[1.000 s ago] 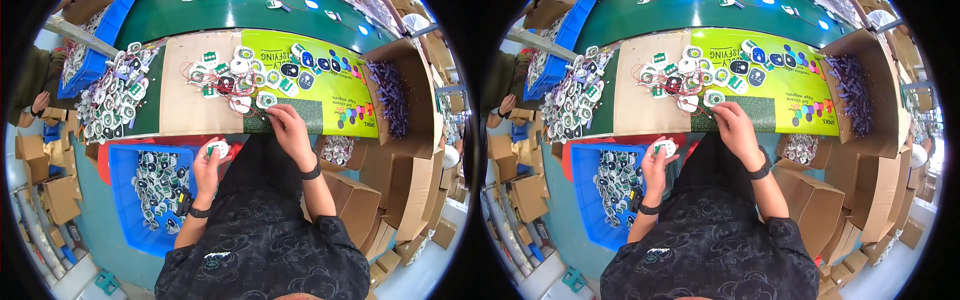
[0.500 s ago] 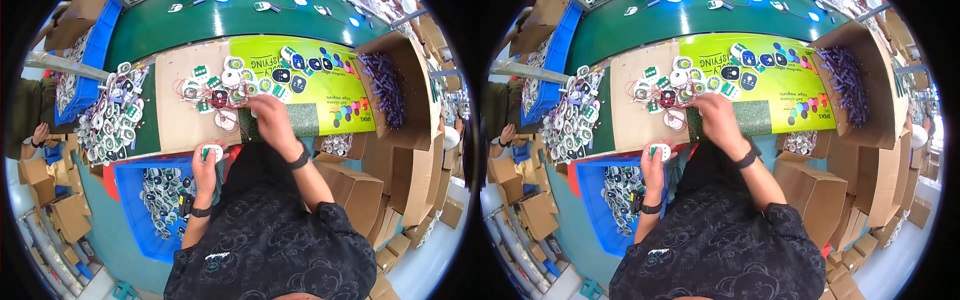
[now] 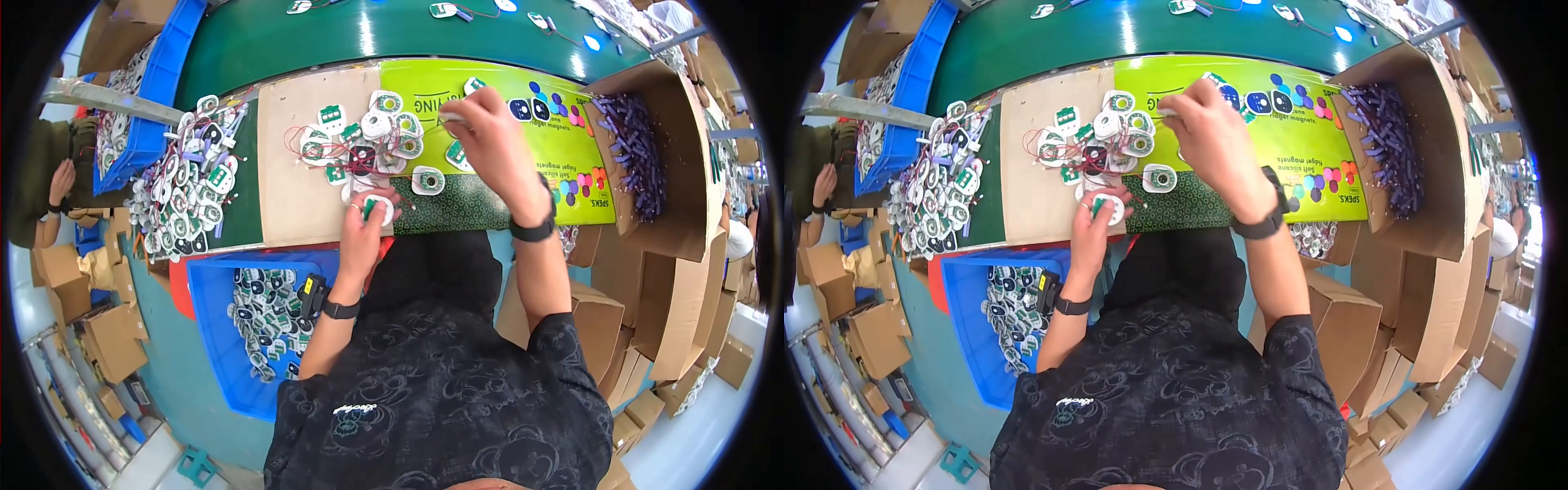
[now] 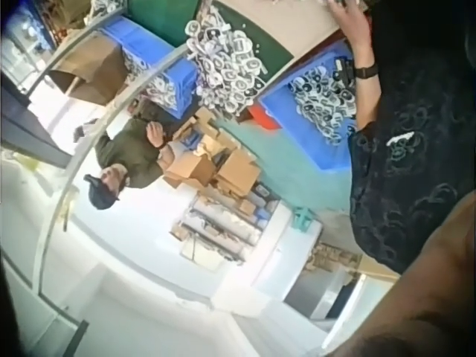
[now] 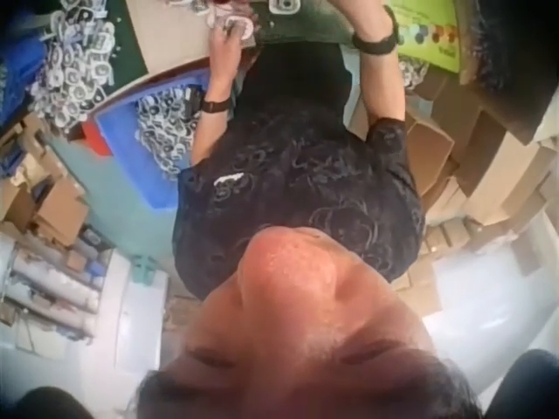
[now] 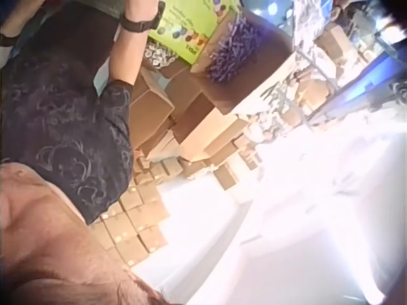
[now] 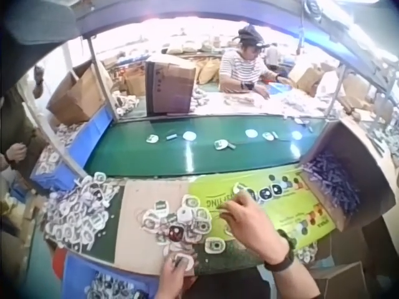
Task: The person picks up a circuit board and a battery, connects them by hand, and places the assembly on the table. They then pick up a white silicone cover, insert the connected components into it, and set the completed unit aside.
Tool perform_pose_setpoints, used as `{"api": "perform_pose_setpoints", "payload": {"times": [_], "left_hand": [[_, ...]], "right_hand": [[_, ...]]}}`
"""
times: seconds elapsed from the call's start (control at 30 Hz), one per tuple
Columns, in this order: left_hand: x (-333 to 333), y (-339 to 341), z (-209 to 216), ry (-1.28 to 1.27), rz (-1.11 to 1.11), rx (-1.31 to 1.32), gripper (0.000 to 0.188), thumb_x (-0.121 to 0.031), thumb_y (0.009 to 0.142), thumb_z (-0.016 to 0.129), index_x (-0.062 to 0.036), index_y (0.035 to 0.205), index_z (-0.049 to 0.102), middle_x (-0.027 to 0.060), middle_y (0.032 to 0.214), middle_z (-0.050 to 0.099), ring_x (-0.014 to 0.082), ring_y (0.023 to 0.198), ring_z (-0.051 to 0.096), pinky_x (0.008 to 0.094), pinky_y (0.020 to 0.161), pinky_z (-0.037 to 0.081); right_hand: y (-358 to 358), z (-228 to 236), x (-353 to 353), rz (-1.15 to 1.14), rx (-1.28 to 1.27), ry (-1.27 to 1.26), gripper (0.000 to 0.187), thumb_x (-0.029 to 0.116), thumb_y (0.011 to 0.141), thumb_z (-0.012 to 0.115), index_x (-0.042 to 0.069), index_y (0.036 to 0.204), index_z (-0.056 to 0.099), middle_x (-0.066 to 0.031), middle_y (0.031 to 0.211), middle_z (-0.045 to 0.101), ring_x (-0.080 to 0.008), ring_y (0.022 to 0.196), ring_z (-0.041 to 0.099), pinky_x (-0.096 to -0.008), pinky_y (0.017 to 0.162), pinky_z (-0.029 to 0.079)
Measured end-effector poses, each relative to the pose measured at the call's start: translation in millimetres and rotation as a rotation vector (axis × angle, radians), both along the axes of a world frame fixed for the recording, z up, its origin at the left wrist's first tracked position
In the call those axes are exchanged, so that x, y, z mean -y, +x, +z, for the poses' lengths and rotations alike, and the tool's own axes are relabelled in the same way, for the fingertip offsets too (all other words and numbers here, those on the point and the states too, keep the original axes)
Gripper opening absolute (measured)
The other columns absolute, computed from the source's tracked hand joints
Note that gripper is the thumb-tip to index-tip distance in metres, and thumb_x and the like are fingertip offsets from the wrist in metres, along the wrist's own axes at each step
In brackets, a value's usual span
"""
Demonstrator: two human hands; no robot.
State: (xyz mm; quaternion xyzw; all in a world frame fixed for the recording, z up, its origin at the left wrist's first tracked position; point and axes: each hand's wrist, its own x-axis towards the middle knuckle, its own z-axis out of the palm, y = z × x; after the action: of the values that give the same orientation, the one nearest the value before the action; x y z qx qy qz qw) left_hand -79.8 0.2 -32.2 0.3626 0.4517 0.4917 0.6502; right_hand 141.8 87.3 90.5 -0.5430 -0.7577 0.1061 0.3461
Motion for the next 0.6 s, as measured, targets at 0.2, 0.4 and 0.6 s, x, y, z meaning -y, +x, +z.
{"api": "perform_pose_setpoints", "payload": {"times": [0.2, 0.4, 0.6], "left_hand": [[-32.2, -14.0, -4.8, -0.013, 0.191, 0.045, 0.023, -0.009, 0.103, 0.054, 0.0029, 0.123, 0.056, 0.0129, 0.123, 0.065, 0.0208, 0.112, 0.065, 0.0341, 0.095, 0.056], [-51.8, -29.7, -1.6, -0.002, 0.305, 0.096, 0.027, -0.006, 0.103, 0.051, 0.0038, 0.128, 0.052, 0.0161, 0.131, 0.06, 0.0285, 0.114, 0.065, 0.0445, 0.095, 0.058], [-11.4, -52.1, 28.1, -0.057, 0.27, -0.091, 0.031, -0.004, 0.101, 0.051, 0.0052, 0.131, 0.053, 0.0194, 0.121, 0.065, 0.0283, 0.11, 0.068, 0.0434, 0.095, 0.058]], "right_hand": [[8.3, 87.2, 17.0, 0.018, -0.087, 0.35, 0.016, 0.0, 0.086, 0.071, 0.005, 0.101, 0.07, -0.0119, 0.1, 0.071, -0.0275, 0.085, 0.071, -0.0317, 0.071, 0.057], [30.3, 29.1, 13.2, 0.089, 0.261, -0.048, 0.015, 0.004, 0.092, 0.065, 0.005, 0.106, 0.068, -0.0149, 0.088, 0.069, -0.0301, 0.087, 0.072, -0.0353, 0.071, 0.056], [44.1, -16.2, 49.3, -0.356, -0.677, -0.228, 0.029, 0.011, 0.093, 0.07, 0.005, 0.121, 0.066, -0.0145, 0.092, 0.074, -0.0202, 0.076, 0.071, -0.0318, 0.07, 0.056]]}}
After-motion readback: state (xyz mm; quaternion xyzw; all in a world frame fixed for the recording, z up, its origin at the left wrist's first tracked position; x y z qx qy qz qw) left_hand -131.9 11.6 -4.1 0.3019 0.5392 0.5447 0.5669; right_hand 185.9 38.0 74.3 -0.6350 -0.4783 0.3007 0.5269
